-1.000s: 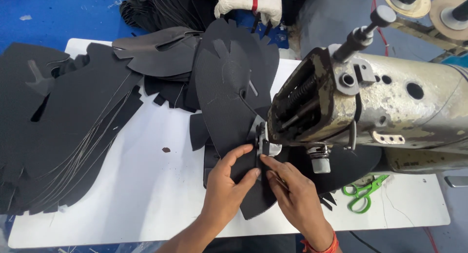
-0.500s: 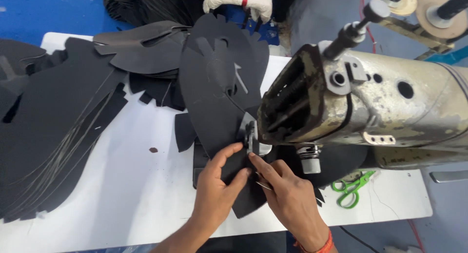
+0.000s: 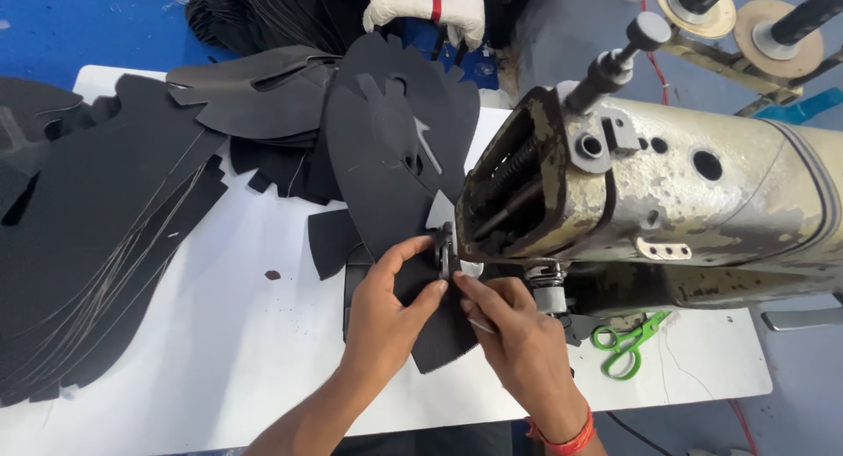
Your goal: The person sews black material pieces using a sewing machine. They pick up pieces from a stack, align them under the needle, and guide them through the machine to stitch the edges. The person repeats this process for multiple pieces throughout the video.
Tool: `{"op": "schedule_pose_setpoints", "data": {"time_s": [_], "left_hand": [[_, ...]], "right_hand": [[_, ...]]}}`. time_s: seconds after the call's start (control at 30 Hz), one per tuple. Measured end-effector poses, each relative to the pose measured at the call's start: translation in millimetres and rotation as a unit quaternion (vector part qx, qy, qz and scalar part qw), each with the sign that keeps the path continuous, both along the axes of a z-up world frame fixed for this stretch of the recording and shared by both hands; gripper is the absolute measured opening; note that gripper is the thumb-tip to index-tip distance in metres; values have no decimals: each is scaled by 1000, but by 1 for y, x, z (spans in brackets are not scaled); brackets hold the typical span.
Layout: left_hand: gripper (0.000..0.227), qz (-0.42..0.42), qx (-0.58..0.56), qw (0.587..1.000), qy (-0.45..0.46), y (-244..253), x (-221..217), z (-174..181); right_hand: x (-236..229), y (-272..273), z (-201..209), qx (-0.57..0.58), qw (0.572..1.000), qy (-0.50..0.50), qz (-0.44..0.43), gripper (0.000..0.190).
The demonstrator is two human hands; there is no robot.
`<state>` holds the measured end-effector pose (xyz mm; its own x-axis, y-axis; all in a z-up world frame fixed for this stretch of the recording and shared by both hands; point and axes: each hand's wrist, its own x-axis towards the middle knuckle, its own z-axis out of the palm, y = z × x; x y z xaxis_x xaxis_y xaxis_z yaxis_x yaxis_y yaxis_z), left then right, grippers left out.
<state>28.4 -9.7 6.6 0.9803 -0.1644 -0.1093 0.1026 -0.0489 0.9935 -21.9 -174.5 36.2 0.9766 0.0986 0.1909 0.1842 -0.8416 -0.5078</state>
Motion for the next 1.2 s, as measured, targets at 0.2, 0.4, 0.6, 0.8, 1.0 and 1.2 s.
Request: {"op": "schedule_pose_setpoints", "data": {"time_s": [0.2,0.4,0.6,0.8,1.0,1.2], "left_hand": [[55,-14,70,997,12,-1,11,10],[62,-38,107,993,-16,2,21,7],[66,-55,93,994,14,4,29,19],[65,-70,64,994,59,7,39,19],[64,-68,31,995,68,7,40,12],[63,-66,58,996,21,7,41,10]], "right_hand": [[4,-6,-22,80,995,-16,-63,39],[12,-8,-24,72,993,-61,-72,28],[19,-15,-26,85,992,-93,-30,15],[21,-18,-33,60,991,-115,-26,16],[21,-26,-50,19,992,-122,-17,16],[22,-30,-54,-12,992,-126,-9,20]]}}
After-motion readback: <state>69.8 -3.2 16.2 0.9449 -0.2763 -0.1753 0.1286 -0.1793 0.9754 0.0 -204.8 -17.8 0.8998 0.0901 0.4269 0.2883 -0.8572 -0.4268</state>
